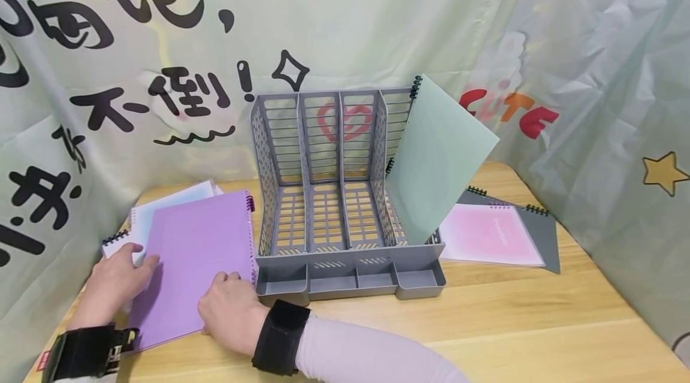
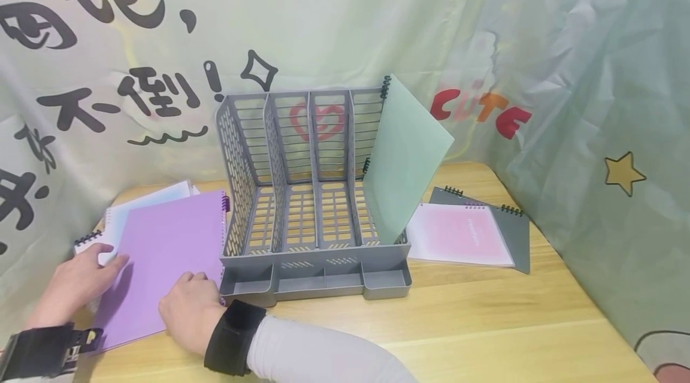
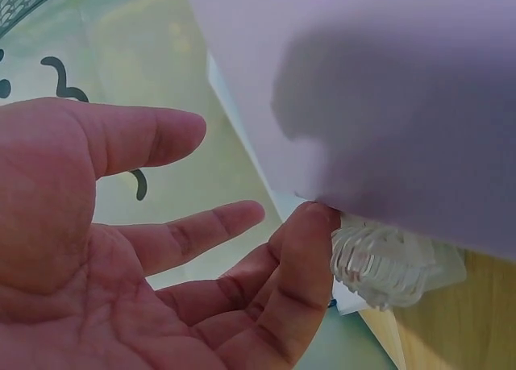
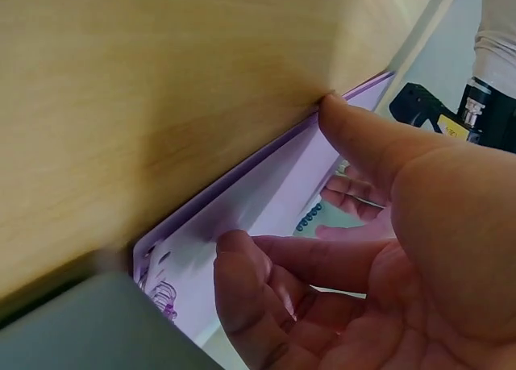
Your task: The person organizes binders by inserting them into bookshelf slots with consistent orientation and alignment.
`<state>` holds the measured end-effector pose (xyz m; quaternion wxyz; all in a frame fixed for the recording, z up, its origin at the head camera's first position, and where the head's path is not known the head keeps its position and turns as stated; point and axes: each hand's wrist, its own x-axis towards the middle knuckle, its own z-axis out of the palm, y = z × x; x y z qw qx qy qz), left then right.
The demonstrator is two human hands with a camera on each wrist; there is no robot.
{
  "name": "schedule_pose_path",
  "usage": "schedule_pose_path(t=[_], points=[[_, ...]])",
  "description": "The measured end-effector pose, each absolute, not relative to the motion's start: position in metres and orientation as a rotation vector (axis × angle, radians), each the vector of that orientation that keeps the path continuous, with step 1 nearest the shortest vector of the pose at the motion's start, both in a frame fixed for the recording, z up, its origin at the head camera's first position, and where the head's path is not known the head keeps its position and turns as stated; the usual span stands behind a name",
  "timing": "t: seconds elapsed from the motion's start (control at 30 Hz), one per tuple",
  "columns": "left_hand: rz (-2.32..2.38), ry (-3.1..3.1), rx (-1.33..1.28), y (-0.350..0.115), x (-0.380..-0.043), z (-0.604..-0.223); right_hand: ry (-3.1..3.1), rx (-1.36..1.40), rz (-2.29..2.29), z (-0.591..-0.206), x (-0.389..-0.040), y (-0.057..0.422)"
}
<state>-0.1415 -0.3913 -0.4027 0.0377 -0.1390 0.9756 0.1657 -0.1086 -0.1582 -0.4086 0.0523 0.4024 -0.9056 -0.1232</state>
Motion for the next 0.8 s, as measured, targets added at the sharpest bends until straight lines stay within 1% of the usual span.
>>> schedule_pose_path(t=[0.17, 0.37, 0.63, 0.8], points=[[0.527, 2.988, -0.421, -0.392, -0.142, -0.403, -2.76, 1.177, -0.409, -0.409, -0.111, -0.162], [0.553, 3.013, -0.347, -0.395, -0.14, -0.404, -2.762, 1.148, -0.484, -0.409, -0.114, -0.165], [0.597, 2.998, -0.254, -0.4, -0.141, -0.404, -2.759, 1.173, -0.484, -0.409, -0.115, -0.168], [0.644, 2.963, -0.249, -0.404, -0.141, -0.404, -2.766, 1.188, -0.466, -0.408, -0.115, -0.167]])
